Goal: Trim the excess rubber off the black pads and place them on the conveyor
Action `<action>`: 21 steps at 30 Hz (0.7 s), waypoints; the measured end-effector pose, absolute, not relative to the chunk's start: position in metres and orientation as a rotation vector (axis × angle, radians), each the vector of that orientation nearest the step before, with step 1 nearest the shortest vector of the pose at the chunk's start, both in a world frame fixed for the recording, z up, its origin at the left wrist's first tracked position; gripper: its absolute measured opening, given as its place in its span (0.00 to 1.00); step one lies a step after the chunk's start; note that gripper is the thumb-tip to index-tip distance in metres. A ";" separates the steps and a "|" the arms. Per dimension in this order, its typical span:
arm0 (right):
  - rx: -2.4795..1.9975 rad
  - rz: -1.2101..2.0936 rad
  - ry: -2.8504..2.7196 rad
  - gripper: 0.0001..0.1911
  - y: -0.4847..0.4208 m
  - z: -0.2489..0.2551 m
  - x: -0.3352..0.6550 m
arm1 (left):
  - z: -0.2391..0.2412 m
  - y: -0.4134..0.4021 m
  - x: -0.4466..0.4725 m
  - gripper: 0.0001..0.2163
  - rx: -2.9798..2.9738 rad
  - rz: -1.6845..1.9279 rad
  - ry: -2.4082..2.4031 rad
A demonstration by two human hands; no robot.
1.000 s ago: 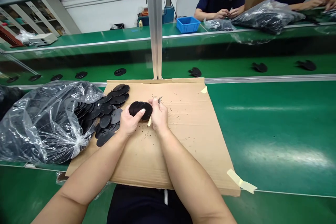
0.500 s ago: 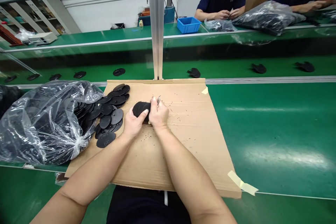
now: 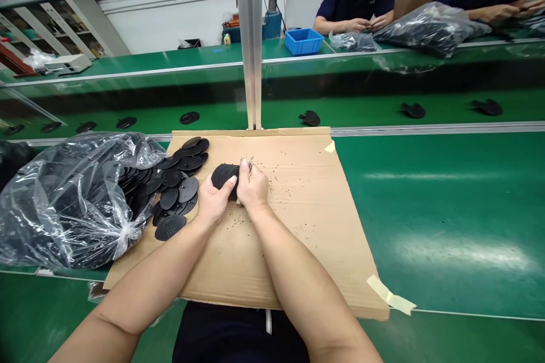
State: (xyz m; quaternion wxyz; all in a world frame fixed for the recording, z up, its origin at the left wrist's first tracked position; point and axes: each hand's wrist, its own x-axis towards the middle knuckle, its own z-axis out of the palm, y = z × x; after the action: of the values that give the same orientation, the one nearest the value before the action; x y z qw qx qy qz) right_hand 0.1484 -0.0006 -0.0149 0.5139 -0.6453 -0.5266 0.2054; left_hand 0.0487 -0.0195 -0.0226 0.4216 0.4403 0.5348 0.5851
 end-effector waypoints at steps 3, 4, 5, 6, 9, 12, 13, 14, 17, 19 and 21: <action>-1.546 0.462 -1.280 0.25 0.001 -0.014 0.147 | -0.024 -0.019 0.049 0.21 1.083 1.470 1.313; -1.551 0.461 -1.274 0.25 0.001 -0.015 0.146 | -0.024 -0.019 0.049 0.21 1.072 1.473 1.298; -1.553 0.472 -1.264 0.25 0.001 -0.015 0.146 | -0.025 -0.019 0.049 0.21 1.057 1.478 1.282; -1.544 0.498 -1.250 0.25 0.002 -0.016 0.146 | -0.025 -0.018 0.050 0.21 1.038 1.484 1.266; -1.413 0.646 -1.169 0.23 0.004 -0.020 0.145 | -0.024 -0.016 0.049 0.22 0.943 1.510 1.209; -1.182 0.843 -0.972 0.21 0.005 -0.022 0.147 | -0.018 -0.010 0.044 0.23 0.740 1.449 1.075; -1.114 0.922 -0.911 0.21 0.005 -0.021 0.149 | -0.016 -0.008 0.040 0.23 0.665 1.390 1.014; -1.056 1.012 -0.871 0.20 0.004 -0.019 0.151 | -0.014 -0.005 0.037 0.22 0.599 1.318 0.955; -0.939 1.263 -0.887 0.19 0.000 -0.010 0.159 | -0.010 0.000 0.025 0.21 0.536 1.131 0.823; -0.909 1.305 -0.941 0.18 -0.004 -0.006 0.164 | -0.010 0.001 0.019 0.22 0.606 1.128 0.819; -0.930 1.216 -1.044 0.17 -0.006 -0.004 0.167 | -0.010 0.001 0.017 0.24 0.777 1.194 0.903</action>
State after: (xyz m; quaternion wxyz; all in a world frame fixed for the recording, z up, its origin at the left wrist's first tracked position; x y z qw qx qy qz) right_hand 0.1666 -0.0055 -0.0042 0.6007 -0.4011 -0.4503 0.5249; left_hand 0.0167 0.0010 -0.0101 0.6650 0.3440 0.4001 0.5285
